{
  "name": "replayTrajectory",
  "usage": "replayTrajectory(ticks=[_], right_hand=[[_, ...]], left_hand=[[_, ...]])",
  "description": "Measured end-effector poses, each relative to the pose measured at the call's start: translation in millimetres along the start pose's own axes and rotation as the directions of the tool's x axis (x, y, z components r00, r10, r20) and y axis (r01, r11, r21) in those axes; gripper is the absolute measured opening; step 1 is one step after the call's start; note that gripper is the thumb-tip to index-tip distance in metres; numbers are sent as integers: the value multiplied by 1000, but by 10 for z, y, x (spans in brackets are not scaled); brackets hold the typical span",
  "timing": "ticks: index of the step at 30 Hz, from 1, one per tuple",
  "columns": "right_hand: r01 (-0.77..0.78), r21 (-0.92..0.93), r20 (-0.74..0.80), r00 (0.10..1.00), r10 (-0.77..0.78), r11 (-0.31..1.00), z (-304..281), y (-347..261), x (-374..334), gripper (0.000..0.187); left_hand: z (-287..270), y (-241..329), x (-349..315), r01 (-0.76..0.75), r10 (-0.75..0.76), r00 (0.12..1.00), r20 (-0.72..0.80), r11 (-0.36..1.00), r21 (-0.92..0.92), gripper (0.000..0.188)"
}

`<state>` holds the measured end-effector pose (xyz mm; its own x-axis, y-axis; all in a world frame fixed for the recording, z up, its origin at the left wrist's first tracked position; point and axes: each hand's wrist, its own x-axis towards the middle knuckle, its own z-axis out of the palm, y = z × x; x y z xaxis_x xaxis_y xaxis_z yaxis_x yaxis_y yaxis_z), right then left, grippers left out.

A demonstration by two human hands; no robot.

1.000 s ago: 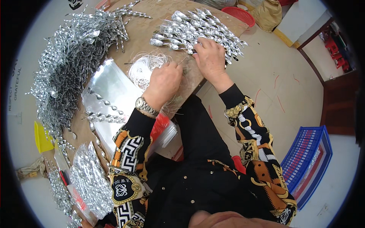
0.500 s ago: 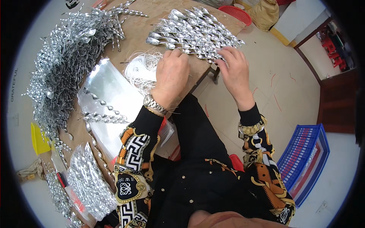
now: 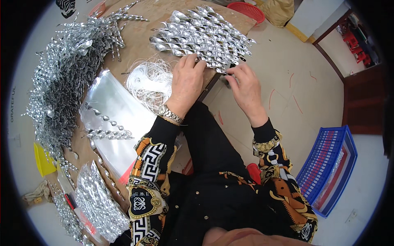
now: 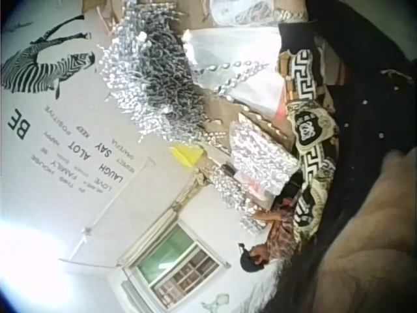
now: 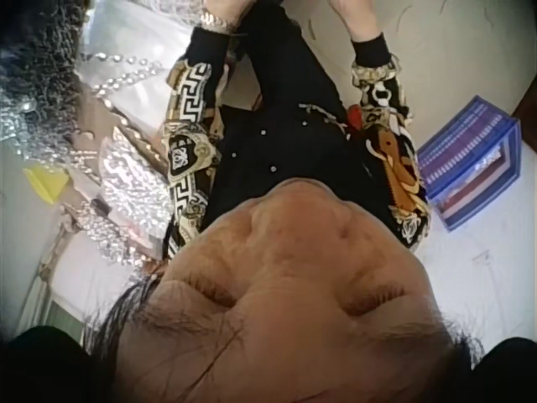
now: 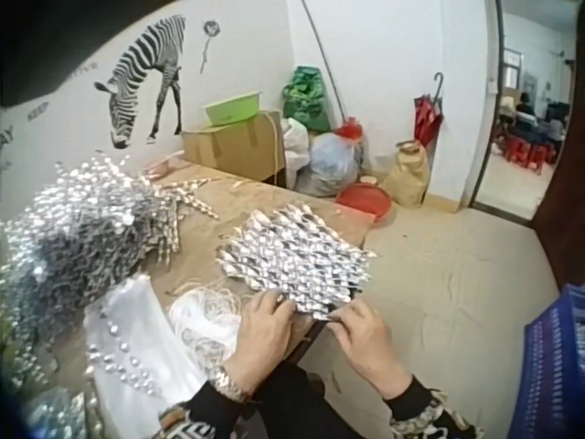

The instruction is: Packaging silver decorative tinsel and ornaments into plastic bags and bundling them together.

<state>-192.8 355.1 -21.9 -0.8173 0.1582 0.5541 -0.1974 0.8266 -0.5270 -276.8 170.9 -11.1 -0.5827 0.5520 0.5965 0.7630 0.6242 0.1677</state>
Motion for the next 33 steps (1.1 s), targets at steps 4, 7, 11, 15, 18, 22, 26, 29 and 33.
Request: replayTrajectory(ticks=[4,7,11,15,18,22,26,29,33], right_hand=[[-25,17,-5,1000,25,1000,11,-6,3,15],[-22,23,-18,1000,22,999,36,-58,12,14],[-27,76,16,1000,26,997,89,-60,-12,12],[-66,128,12,998,65,990,111,-40,20,11],[-121,160,64,992,113,980,128,-77,47,10],[-135,153,68,990,126,979,131,-91,56,10],[-157,158,91,985,143,975,120,-55,17,12],[-174,204,114,982,153,963,75,-88,-27,12],[-234,249,150,968,201,940,36,-88,-68,12]], left_hand=[[27,17,10,-15,13,999,-42,999,-35,19],[38,10,-17,11,-12,1000,-11,998,-64,18],[39,3,-1,-8,7,998,-66,1000,-22,16],[27,-1,8,0,-1,999,-44,1000,-14,13],[31,-5,8,6,-6,999,-44,1000,-17,12],[54,-36,6,-4,4,999,-48,1000,-10,14],[29,5,28,35,-35,998,-48,999,-11,15],[16,22,22,39,-39,999,-33,999,-23,26],[25,28,19,-25,25,1000,-6,999,-22,25]])
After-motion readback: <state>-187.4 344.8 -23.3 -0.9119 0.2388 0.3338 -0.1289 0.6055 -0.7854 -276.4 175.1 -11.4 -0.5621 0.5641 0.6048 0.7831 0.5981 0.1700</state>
